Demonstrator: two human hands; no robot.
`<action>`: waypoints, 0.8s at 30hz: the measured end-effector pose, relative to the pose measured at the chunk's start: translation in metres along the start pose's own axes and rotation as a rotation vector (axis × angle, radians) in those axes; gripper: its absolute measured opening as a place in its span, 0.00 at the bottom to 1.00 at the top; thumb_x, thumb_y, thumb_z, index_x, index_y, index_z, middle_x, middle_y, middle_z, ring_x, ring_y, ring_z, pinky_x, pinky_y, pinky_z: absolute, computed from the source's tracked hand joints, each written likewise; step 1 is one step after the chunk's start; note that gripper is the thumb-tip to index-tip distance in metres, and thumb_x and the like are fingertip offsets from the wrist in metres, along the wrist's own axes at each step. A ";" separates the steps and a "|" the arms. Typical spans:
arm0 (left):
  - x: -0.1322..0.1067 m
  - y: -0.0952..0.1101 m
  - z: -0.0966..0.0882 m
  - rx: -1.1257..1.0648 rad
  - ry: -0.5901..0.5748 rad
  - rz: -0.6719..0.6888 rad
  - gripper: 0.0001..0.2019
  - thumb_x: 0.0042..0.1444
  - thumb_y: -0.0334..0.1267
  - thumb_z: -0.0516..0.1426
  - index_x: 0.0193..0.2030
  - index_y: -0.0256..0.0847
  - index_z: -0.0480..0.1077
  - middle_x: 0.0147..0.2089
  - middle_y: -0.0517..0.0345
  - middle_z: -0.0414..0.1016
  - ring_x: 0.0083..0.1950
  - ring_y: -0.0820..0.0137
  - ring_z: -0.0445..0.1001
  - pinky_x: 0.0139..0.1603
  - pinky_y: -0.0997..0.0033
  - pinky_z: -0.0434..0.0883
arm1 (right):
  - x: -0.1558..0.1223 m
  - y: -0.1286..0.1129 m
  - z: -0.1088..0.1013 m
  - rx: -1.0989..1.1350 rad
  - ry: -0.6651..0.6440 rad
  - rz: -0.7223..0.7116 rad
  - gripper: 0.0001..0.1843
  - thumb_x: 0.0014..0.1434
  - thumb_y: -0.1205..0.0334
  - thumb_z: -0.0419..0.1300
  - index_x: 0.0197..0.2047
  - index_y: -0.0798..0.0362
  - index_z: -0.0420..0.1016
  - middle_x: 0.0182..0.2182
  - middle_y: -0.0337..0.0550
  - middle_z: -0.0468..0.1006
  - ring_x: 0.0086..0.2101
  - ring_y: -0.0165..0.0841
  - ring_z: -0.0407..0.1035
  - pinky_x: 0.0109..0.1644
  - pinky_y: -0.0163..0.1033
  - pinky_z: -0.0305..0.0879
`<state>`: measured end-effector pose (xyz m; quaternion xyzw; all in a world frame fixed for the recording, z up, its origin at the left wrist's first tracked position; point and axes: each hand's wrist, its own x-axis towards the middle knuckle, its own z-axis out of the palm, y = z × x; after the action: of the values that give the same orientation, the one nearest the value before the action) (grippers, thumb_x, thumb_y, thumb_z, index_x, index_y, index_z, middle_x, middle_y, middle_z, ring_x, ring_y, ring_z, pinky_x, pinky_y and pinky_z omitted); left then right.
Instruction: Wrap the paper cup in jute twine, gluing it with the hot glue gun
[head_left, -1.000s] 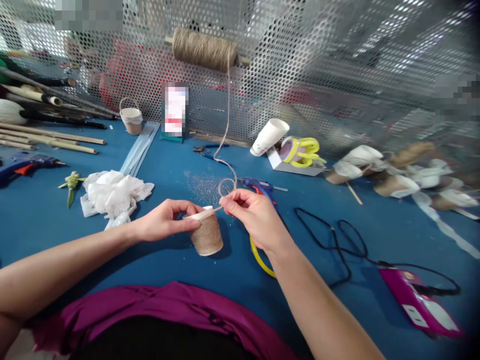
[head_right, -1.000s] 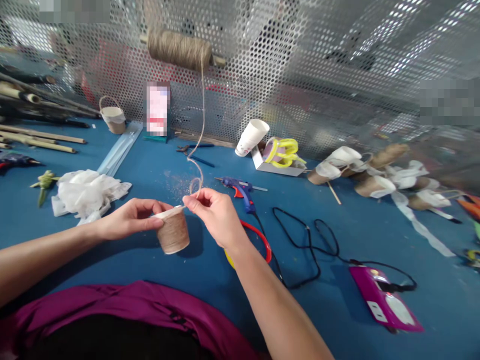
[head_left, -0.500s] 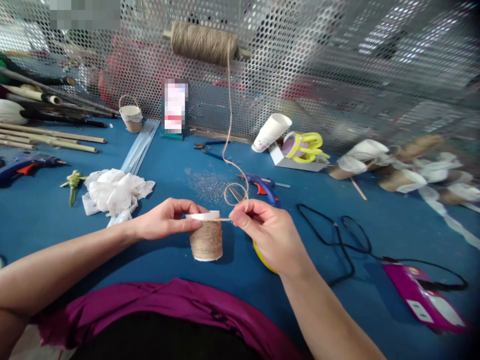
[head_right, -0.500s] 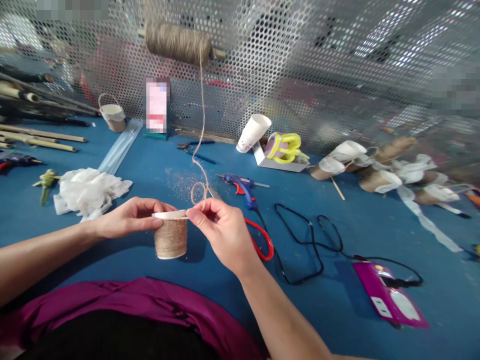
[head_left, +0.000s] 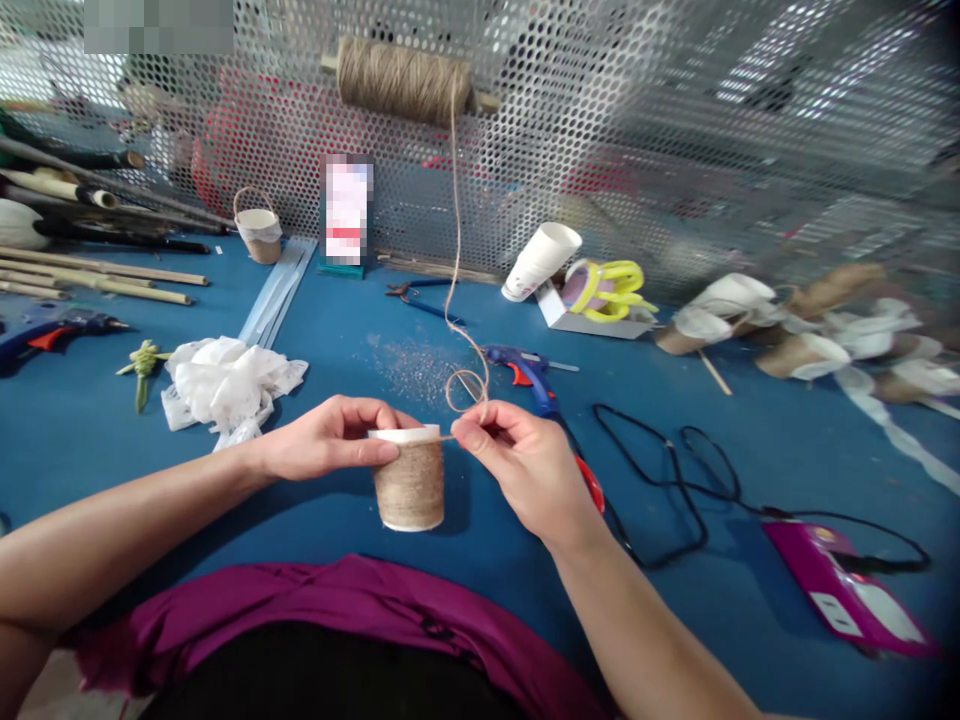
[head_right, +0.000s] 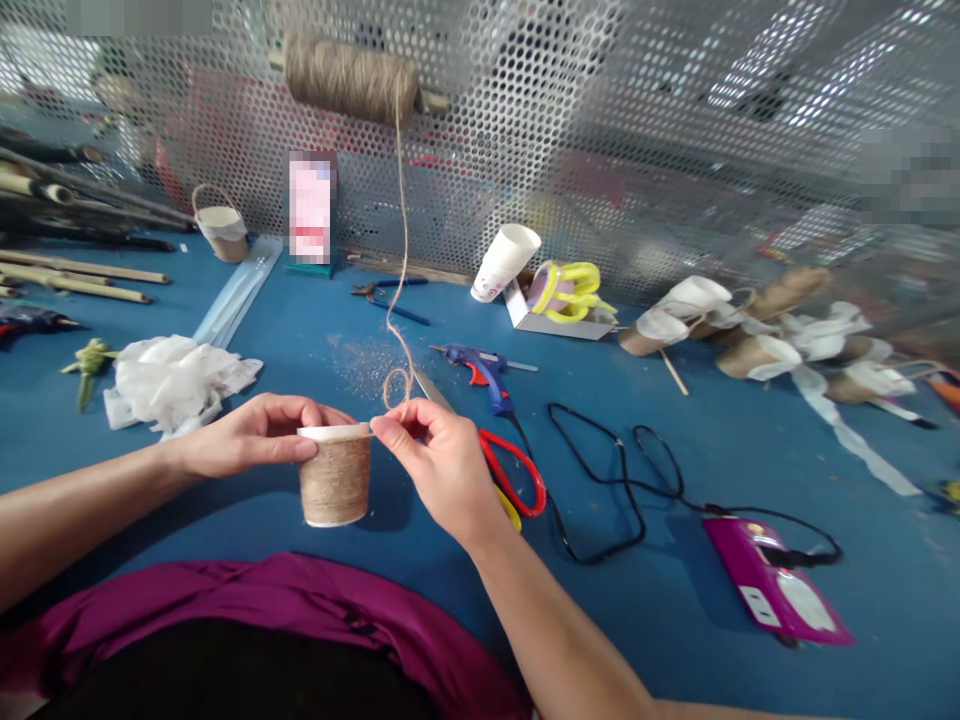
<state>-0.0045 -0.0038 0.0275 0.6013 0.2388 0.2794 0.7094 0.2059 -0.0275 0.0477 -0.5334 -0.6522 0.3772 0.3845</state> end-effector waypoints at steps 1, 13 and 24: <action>0.000 0.000 0.000 -0.010 -0.004 -0.001 0.12 0.53 0.41 0.57 0.30 0.32 0.64 0.48 0.45 0.71 0.45 0.66 0.70 0.44 0.67 0.65 | 0.000 0.001 0.000 0.001 -0.001 0.000 0.09 0.53 0.57 0.60 0.27 0.53 0.72 0.22 0.37 0.72 0.24 0.27 0.64 0.27 0.32 0.62; -0.002 0.003 0.001 -0.112 -0.029 -0.019 0.11 0.52 0.40 0.59 0.28 0.33 0.64 0.50 0.46 0.71 0.46 0.67 0.70 0.45 0.67 0.65 | -0.001 -0.003 0.003 0.012 -0.042 0.010 0.10 0.54 0.56 0.59 0.26 0.52 0.68 0.23 0.37 0.71 0.25 0.28 0.64 0.30 0.34 0.64; -0.002 0.003 0.001 -0.167 -0.043 -0.023 0.11 0.51 0.38 0.60 0.27 0.33 0.65 0.50 0.46 0.71 0.46 0.67 0.70 0.46 0.67 0.65 | -0.001 0.002 0.006 0.027 -0.071 -0.005 0.10 0.56 0.55 0.57 0.28 0.52 0.66 0.24 0.37 0.69 0.26 0.29 0.63 0.32 0.35 0.63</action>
<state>-0.0056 -0.0054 0.0310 0.5430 0.2063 0.2772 0.7653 0.2015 -0.0291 0.0431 -0.5127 -0.6616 0.4038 0.3692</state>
